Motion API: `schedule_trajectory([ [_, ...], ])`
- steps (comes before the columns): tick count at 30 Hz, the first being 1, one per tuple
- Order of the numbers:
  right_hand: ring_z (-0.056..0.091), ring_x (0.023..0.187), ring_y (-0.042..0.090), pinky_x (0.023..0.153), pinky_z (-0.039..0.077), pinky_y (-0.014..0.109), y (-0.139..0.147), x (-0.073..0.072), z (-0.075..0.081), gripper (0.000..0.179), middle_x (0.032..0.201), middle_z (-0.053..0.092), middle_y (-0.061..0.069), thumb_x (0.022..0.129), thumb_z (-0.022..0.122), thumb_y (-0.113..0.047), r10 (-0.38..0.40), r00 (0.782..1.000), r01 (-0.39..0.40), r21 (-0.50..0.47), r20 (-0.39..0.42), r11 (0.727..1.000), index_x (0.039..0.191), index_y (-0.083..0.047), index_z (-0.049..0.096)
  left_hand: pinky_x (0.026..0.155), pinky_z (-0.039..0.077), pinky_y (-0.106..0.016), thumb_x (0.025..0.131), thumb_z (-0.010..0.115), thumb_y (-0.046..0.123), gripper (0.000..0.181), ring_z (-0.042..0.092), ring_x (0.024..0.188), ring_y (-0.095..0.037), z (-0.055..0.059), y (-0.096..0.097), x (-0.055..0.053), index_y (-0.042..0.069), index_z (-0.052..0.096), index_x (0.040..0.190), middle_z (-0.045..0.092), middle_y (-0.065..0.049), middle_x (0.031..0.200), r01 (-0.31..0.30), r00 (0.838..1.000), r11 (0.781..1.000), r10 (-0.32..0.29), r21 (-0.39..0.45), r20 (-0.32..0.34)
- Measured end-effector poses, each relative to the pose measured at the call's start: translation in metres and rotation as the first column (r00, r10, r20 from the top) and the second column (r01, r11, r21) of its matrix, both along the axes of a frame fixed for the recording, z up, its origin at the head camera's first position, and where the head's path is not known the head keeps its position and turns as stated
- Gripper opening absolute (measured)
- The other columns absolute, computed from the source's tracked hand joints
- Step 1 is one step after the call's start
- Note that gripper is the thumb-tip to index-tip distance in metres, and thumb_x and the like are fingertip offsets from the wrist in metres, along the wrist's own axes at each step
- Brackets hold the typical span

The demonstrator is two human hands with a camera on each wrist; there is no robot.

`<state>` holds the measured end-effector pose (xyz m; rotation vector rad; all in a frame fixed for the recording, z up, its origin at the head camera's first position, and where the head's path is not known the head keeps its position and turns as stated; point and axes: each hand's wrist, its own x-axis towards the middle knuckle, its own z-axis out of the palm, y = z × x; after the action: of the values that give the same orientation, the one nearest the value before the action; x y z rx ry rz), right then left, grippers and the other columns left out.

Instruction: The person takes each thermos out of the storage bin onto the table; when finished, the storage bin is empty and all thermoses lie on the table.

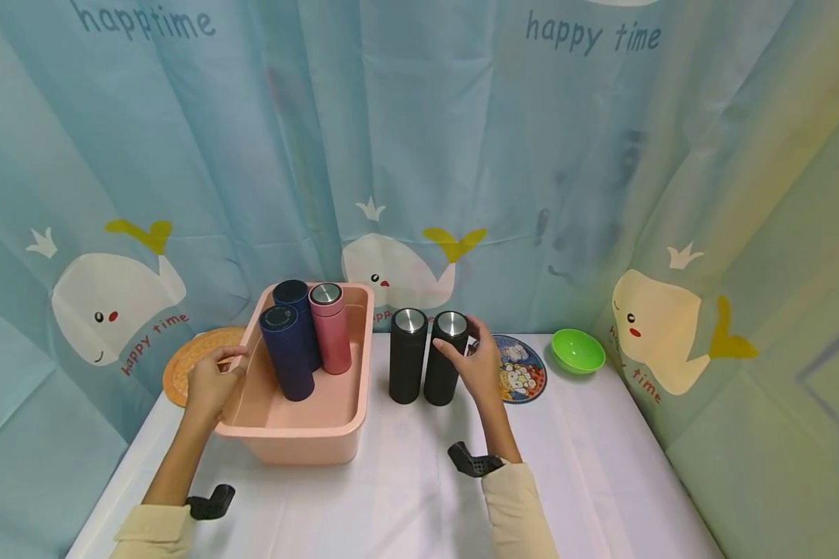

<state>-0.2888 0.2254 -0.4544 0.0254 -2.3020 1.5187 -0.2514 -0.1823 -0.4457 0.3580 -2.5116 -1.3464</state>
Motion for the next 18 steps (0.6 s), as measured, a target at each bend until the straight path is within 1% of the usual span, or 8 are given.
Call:
schedule_trajectory([
  [8, 0.048, 0.129, 0.033, 0.104, 0.040, 0.052, 0.000, 0.000, 0.003, 0.075, 0.142, 0.050, 0.016, 0.080, 0.080, -0.027, -0.017, 0.999, 0.017, -0.004, -0.029, 1.000, 0.142, -0.004, 0.045, 0.063, 0.047, -0.020, 0.089, 0.058, 0.004, 0.030, 0.066, 0.097, -0.033, 0.001, 0.000, 0.001, 0.000, 0.066, 0.118, 0.067, -0.027, 0.113, 0.007, 1.000, 1.000, -0.007, -0.003, -0.009],
  [13, 0.047, 0.129, 0.030, 0.104, 0.041, 0.051, -0.001, 0.000, 0.007, 0.072, 0.140, 0.053, 0.014, 0.080, 0.080, -0.028, -0.032, 0.999, 0.031, -0.026, -0.044, 0.999, 0.141, -0.007, 0.048, 0.060, 0.045, -0.018, 0.090, 0.058, 0.005, 0.030, 0.066, 0.095, -0.033, 0.001, -0.001, 0.001, 0.000, 0.066, 0.118, 0.067, -0.027, 0.111, 0.005, 1.000, 1.000, -0.005, -0.005, -0.011],
  [16, 0.046, 0.130, 0.030, 0.105, 0.039, 0.051, -0.003, 0.002, 0.011, 0.069, 0.139, 0.053, 0.015, 0.081, 0.079, -0.027, -0.031, 0.997, 0.027, -0.056, -0.068, 0.998, 0.140, -0.006, 0.049, 0.062, 0.047, -0.021, 0.090, 0.057, 0.007, 0.030, 0.066, 0.096, -0.033, 0.000, -0.001, 0.000, 0.001, 0.067, 0.118, 0.067, -0.026, 0.111, 0.003, 1.000, 1.000, -0.003, -0.006, -0.014],
  [18, 0.045, 0.131, 0.031, 0.107, 0.038, 0.053, -0.006, 0.004, 0.018, 0.067, 0.140, 0.052, 0.018, 0.082, 0.079, -0.023, -0.029, 0.996, 0.022, -0.078, -0.090, 0.997, 0.139, -0.004, 0.049, 0.063, 0.047, -0.022, 0.090, 0.057, 0.006, 0.030, 0.066, 0.096, -0.033, -0.001, -0.001, 0.000, 0.001, 0.067, 0.117, 0.067, -0.026, 0.111, 0.000, 1.000, 1.000, -0.001, -0.006, -0.019],
])
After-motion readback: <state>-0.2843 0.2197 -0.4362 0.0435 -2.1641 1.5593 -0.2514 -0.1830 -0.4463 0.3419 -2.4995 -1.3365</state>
